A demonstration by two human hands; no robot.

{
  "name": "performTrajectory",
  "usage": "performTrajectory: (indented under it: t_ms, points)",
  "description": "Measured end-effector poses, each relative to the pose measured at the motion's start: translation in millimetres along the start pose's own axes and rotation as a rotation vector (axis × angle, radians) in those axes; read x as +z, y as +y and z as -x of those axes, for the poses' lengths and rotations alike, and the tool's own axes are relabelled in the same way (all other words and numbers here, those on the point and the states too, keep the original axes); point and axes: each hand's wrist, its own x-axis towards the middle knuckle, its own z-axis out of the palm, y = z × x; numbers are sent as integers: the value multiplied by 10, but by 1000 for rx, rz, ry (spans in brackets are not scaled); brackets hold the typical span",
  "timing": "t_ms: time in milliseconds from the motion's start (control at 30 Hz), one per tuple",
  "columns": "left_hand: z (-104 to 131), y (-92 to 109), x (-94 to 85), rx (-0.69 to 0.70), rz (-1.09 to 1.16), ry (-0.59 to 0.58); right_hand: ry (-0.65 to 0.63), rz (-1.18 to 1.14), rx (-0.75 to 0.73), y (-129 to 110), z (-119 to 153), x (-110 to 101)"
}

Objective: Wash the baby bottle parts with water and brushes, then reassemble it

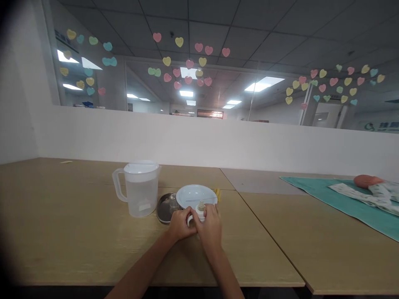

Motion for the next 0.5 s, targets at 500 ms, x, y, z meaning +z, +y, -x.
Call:
performTrajectory:
  t_ms: [500]
  points:
    - [31, -7, -20, -17, 63, 21, -313, -746, 201, 316, -190, -144]
